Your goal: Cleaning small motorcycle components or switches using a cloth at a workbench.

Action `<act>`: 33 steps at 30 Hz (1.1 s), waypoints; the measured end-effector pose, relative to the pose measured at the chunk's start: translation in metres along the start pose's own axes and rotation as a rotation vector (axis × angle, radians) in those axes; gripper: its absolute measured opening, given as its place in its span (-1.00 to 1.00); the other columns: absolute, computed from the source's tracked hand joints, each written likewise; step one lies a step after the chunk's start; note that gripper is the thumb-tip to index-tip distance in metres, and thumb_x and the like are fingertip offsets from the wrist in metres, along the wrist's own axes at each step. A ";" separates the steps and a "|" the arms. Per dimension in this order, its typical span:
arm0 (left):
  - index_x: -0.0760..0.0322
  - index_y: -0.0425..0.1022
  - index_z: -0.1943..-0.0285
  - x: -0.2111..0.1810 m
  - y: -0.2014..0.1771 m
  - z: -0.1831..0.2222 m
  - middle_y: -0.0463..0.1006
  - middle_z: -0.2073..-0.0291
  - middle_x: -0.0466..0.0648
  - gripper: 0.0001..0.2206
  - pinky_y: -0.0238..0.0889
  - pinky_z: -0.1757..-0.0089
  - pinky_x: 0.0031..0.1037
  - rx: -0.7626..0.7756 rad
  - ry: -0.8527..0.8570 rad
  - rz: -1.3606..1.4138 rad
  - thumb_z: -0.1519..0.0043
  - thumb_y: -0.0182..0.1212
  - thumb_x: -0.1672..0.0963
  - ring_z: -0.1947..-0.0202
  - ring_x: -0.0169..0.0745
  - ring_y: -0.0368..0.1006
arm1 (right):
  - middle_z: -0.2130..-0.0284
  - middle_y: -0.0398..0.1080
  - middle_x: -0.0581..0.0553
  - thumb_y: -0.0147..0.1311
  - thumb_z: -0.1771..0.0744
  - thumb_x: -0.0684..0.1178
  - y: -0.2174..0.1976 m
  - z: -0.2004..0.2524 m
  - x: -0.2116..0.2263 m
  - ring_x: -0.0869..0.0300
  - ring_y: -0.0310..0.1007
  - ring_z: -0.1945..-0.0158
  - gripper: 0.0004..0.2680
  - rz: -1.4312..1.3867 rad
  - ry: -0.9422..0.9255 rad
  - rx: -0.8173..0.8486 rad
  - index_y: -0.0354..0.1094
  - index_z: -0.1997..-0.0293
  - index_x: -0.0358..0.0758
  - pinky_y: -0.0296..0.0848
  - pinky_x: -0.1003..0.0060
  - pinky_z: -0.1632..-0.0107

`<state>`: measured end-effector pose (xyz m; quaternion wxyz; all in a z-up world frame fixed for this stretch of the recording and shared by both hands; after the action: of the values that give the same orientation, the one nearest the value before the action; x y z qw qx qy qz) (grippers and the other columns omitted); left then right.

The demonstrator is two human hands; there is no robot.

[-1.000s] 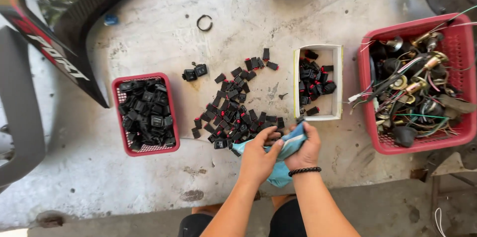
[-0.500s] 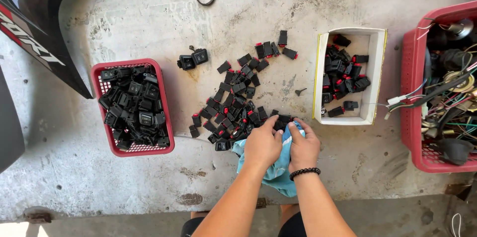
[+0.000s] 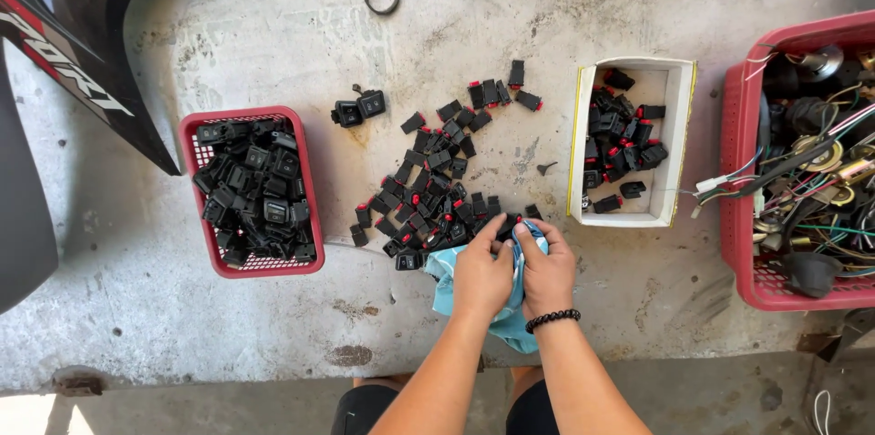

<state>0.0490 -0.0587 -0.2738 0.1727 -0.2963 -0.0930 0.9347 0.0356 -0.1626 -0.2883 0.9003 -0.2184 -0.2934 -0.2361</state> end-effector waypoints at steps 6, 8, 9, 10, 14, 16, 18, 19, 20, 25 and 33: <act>-0.12 0.58 -0.22 -0.002 -0.007 0.031 0.68 0.33 -0.10 -0.66 0.43 0.33 -0.28 -0.080 0.015 0.091 -0.26 0.16 0.12 0.36 -0.09 0.60 | 0.45 0.43 -0.04 0.36 -0.26 -0.09 -0.003 0.021 0.009 0.30 0.40 0.37 -0.84 0.039 -0.022 -0.026 0.49 0.17 -0.22 0.44 0.42 0.36; -0.14 0.57 -0.22 -0.010 -0.018 0.042 0.69 0.33 -0.10 -0.66 0.45 0.29 -0.27 -0.094 0.018 0.081 -0.26 0.17 0.11 0.32 -0.06 0.61 | 0.46 0.43 -0.05 0.36 -0.26 -0.10 0.001 0.031 0.016 0.30 0.39 0.38 -0.85 0.042 -0.046 -0.039 0.50 0.18 -0.23 0.42 0.42 0.37; -0.16 0.55 -0.22 -0.012 -0.023 0.051 0.70 0.33 -0.10 -0.66 0.48 0.26 -0.25 -0.106 -0.005 0.069 -0.26 0.18 0.10 0.28 -0.03 0.63 | 0.47 0.43 -0.05 0.36 -0.26 -0.11 0.001 0.039 0.018 0.31 0.37 0.40 -0.85 0.060 -0.049 -0.051 0.50 0.18 -0.23 0.40 0.43 0.39; -0.16 0.55 -0.22 -0.014 -0.028 0.053 0.70 0.33 -0.10 -0.66 0.48 0.26 -0.25 -0.110 0.002 0.073 -0.26 0.18 0.10 0.28 -0.03 0.63 | 0.47 0.43 -0.05 0.36 -0.26 -0.11 0.000 0.045 0.024 0.31 0.37 0.40 -0.85 0.058 -0.057 -0.048 0.50 0.18 -0.23 0.40 0.43 0.39; 0.08 0.47 -0.24 0.009 -0.033 0.050 0.70 0.35 -0.08 -0.70 0.43 0.35 -0.40 -0.039 -0.041 0.228 -0.34 0.12 0.04 0.35 -0.20 0.60 | 0.53 0.43 -0.03 0.36 -0.25 -0.13 -0.004 0.068 0.038 0.34 0.38 0.45 -0.89 0.070 -0.072 0.087 0.56 0.21 -0.20 0.41 0.47 0.41; 0.04 0.60 -0.06 0.007 -0.037 0.045 0.71 0.36 -0.13 -0.79 0.44 0.40 -0.48 -0.017 -0.022 0.223 -0.36 0.14 0.02 0.39 -0.28 0.60 | 0.52 0.45 -0.01 0.36 -0.25 -0.14 -0.004 0.074 0.052 0.36 0.39 0.44 -0.90 0.066 -0.084 0.140 0.58 0.22 -0.18 0.42 0.48 0.39; 0.17 0.61 -0.02 -0.002 -0.048 0.063 0.70 0.31 0.00 -0.79 0.48 0.40 -0.45 0.032 -0.010 0.292 -0.34 0.20 0.03 0.36 -0.16 0.62 | 0.43 0.40 -0.01 0.21 -0.35 -0.07 -0.011 0.091 0.062 0.31 0.30 0.29 -0.93 0.044 -0.144 0.209 0.56 0.19 -0.19 0.39 0.43 0.20; 0.17 0.61 -0.02 -0.006 -0.051 0.075 0.70 0.31 0.00 -0.79 0.48 0.40 -0.45 0.026 -0.030 0.283 -0.34 0.20 0.03 0.36 -0.16 0.62 | 0.43 0.40 -0.01 0.21 -0.35 -0.07 -0.014 0.105 0.072 0.31 0.30 0.29 -0.93 0.046 -0.121 0.214 0.56 0.19 -0.19 0.39 0.43 0.20; 0.21 0.59 -0.01 -0.010 -0.053 0.086 0.68 0.35 0.00 -0.80 0.44 0.45 -0.49 0.059 -0.017 0.381 -0.36 0.17 0.05 0.48 -0.23 0.59 | 0.46 0.39 0.04 0.18 -0.36 -0.04 -0.017 0.118 0.083 0.37 0.34 0.35 -0.92 -0.033 -0.098 0.228 0.55 0.17 -0.16 0.40 0.51 0.25; 0.31 0.50 0.05 -0.050 -0.076 0.146 0.64 0.39 0.05 -0.80 0.21 0.66 -0.71 0.190 -0.011 0.625 -0.42 0.06 0.08 0.58 -0.25 0.57 | 0.50 0.42 0.07 0.25 -0.33 -0.08 -0.032 0.157 0.126 0.44 0.41 0.45 -0.88 -0.077 -0.116 0.298 0.51 0.09 -0.19 0.46 0.57 0.35; 0.43 0.44 -0.01 -0.047 -0.095 0.194 0.57 0.35 0.12 -0.76 0.22 0.69 -0.67 0.300 0.079 0.613 -0.41 0.07 0.09 0.57 -0.10 0.60 | 0.69 0.29 0.11 0.31 -0.31 -0.01 -0.057 0.196 0.133 0.43 0.17 0.57 -0.89 0.274 -0.273 0.276 0.54 0.39 -0.11 0.14 0.58 0.52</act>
<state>-0.0032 -0.0027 -0.0666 -0.0710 -0.3177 0.1458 0.9342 0.0158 -0.1429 -0.0460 0.8971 -0.1612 -0.4096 -0.0374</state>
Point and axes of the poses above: each hand's wrist, its own z-axis away from the middle knuckle, its own y-axis out of the palm, x = y × z, the point moved 2 cm from there along -z, towards the middle knuckle
